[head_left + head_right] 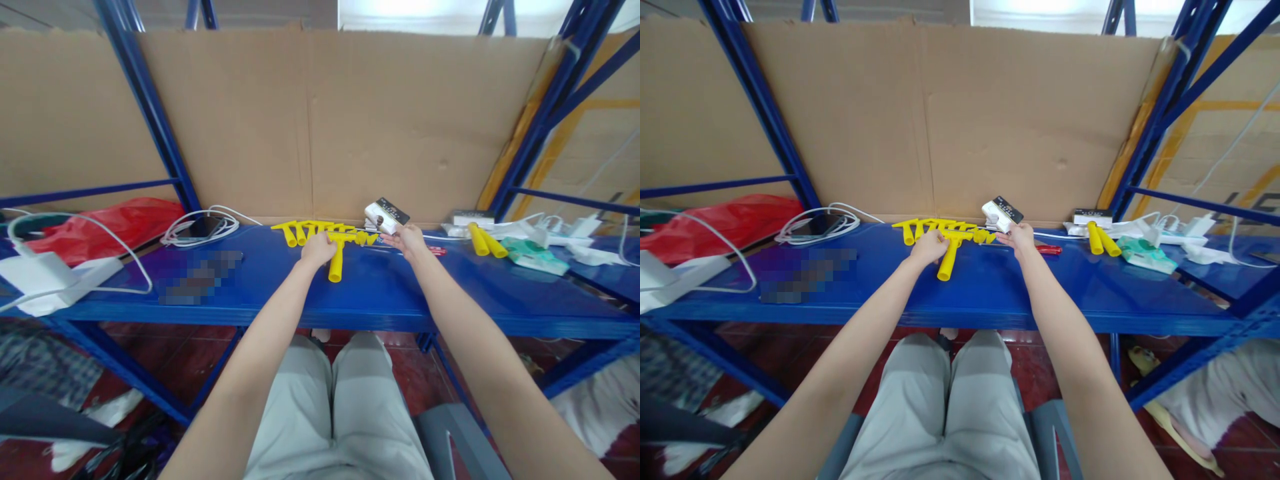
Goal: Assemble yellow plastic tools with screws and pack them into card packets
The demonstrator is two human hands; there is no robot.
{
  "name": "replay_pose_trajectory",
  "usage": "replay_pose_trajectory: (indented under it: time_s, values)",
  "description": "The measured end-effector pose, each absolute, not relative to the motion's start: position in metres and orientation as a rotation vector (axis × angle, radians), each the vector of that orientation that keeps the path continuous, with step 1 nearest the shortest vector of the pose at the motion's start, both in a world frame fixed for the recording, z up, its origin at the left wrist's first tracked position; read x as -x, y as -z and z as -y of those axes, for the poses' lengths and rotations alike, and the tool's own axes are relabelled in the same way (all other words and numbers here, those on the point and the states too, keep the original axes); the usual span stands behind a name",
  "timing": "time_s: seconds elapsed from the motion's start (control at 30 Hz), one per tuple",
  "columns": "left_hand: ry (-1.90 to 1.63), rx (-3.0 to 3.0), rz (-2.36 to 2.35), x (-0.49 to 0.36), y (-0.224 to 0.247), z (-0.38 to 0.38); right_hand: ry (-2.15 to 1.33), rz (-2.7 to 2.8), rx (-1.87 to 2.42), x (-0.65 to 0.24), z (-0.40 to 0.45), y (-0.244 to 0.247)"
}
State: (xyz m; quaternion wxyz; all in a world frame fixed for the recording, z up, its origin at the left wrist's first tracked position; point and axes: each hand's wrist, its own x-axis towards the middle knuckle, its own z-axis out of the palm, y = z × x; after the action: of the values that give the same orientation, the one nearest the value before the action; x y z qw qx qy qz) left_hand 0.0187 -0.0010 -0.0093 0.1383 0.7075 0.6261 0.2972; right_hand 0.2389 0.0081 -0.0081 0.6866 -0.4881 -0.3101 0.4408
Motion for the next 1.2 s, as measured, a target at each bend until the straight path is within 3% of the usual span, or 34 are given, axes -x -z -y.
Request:
replay_pose_trajectory:
  time_s: [0.43,0.93,1.2]
  values:
    - [-0.642,-1.958,-1.605,-0.02,-0.001,0.022,-1.047,0.67,0.97,-0.227,-0.009,0.005]
    - [-1.199,-1.309,-1.08,-0.022,-0.002,0.007,-1.053,0.967,0.94,-0.223,-0.001,0.007]
    - [-1.374,-1.11,-1.197,-0.019,0.003,-0.006,-0.991,0.999,1.015,-0.215,0.001,0.007]
